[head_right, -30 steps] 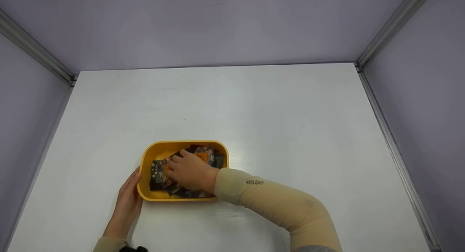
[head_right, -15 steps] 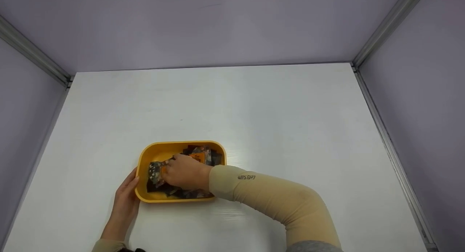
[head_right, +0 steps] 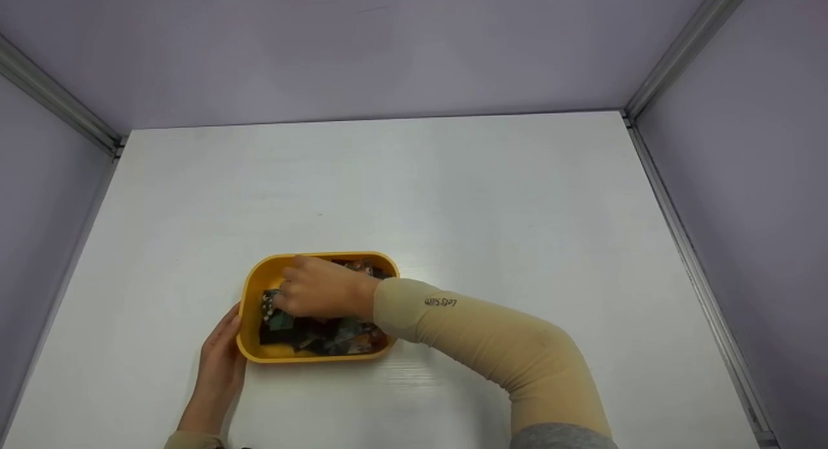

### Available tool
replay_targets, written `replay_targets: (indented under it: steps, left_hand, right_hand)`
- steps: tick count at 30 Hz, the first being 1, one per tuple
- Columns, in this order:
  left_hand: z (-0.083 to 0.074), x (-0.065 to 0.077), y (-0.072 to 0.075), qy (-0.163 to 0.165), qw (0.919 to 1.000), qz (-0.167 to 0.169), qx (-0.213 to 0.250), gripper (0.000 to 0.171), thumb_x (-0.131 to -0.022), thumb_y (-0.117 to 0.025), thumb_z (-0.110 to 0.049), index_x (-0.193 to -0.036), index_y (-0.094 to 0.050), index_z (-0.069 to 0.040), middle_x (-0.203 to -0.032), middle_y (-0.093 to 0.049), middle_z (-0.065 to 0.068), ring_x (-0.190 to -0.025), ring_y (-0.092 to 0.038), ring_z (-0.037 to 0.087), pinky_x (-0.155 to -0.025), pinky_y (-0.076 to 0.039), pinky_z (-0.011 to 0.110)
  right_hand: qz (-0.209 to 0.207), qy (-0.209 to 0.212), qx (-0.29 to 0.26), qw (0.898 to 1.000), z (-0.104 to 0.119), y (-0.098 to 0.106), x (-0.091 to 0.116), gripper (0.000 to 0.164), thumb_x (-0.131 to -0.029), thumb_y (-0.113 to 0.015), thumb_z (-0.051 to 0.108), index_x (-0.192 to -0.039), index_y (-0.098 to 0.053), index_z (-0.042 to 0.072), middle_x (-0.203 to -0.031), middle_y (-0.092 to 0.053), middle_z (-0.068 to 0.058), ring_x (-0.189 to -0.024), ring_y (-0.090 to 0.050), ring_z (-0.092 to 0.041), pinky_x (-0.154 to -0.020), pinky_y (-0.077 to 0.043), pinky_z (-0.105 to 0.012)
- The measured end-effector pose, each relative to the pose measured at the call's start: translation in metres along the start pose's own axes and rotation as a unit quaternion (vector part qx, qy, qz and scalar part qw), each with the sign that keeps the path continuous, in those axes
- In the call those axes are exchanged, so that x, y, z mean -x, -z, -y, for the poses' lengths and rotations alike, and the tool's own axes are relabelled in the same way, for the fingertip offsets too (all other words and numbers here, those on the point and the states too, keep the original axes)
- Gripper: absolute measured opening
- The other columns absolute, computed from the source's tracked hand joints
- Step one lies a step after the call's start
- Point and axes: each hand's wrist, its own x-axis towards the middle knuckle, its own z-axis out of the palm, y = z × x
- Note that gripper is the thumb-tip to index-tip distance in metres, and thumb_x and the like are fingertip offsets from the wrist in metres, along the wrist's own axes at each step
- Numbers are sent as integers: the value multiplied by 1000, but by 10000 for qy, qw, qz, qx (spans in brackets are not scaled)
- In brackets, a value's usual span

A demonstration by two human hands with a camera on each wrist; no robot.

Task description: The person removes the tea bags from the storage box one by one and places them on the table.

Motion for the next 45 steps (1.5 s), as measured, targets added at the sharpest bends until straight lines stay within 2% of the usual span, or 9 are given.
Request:
replay_targets:
  steps: [8, 13, 17, 24, 30, 35, 39, 42, 45]
  left_hand:
    - [3, 0, 1, 206, 9997, 48, 105, 54, -102, -56, -33, -150, -42, -12, -155, -36, -1, -141, -32, 11, -116, -29, 27]
    - [3, 0, 0, 208, 9998, 46, 30, 57, -102, -56, -36, -151, -41, -12, -156, -35, 0, -142, -32, 11, -116, -29, 27]
    - [3, 0, -2, 62, 9999, 50, 101, 58, -102, -57, -34, -151, -41, -8, -156, -35, 3, -142, -32, 13, -116, -29, 28]
    - [3, -2, -5, -14, 10000, 81, 51, 58, -102, -58, -34, -150, -41, -7, -157, -35, 4, -142, -31, 14, -117, -27, 30]
    - [5, 1, -5, 226, 9997, -87, -36, 55, -102, -56, -36, -150, -43, -12, -157, -35, 0, -143, -31, 13, -117, -28, 30]
    - [7, 2, -7, 155, 9998, -77, -39, 57, -101, -57, -36, -150, -42, -10, -157, -34, 2, -143, -30, 14, -118, -27, 31]
    - [10, 3, -11, 66, 10000, -55, -24, 59, -101, -58, -35, -150, -41, -7, -157, -33, 5, -145, -28, 16, -118, -26, 33]
    - [11, 3, -14, 101, 9999, -79, -73, 58, -101, -57, -37, -150, -42, -9, -158, -33, 4, -145, -27, 16, -118, -26, 33]
    - [12, 2, -15, 127, 9998, -107, -132, 58, -101, -57, -40, -150, -43, -11, -157, -34, 2, -145, -28, 15, -118, -27, 33]
  right_hand:
    - [-539, -458, -157, 9974, -23, 1, 13, 12, -100, -60, 17, -109, -67, 14, -95, -72, 3, -85, -64, -15, -77, -54, -30]
    - [-745, -736, -377, 9938, -41, -6, 22, 20, -95, -68, 18, -113, -67, 10, -97, -73, -1, -84, -63, -18, -74, -54, -30]
    - [-838, -998, -477, 9903, -53, -14, 27, 26, -89, -75, 14, -114, -67, 10, -97, -74, -2, -83, -63, -19, -73, -54, -30]
    - [-801, -1630, -628, 9814, -74, -29, 37, 19, -94, -68, 8, -113, -70, 8, -96, -75, -3, -81, -63, -20, -79, -55, -33]
    - [-439, -1949, -630, 9778, -91, -59, 53, 17, -95, -66, 8, -112, -70, 8, -95, -75, -4, -81, -64, -21, -78, -56, -35]
    - [-263, -2483, -855, 9646, -99, -87, 69, 15, -96, -63, 5, -109, -71, 5, -89, -74, -8, -77, -64, -23, -78, -57, -39]
    - [-15, -3027, -847, 9493, -102, -101, 81, 15, -98, -61, 6, -106, -73, 3, -85, -72, -12, -75, -64, -25, -74, -56, -40]
    - [142, -3397, -847, 9366, -106, -109, 86, 16, -98, -62, 8, -107, -74, 3, -85, -72, -13, -76, -65, -26, -74, -56, -41]
    - [191, -3608, -820, 9289, -109, -116, 88, 17, -97, -63, 8, -109, -74, 3, -92, -74, -12, -82, -66, -28, -76, -56, -42]
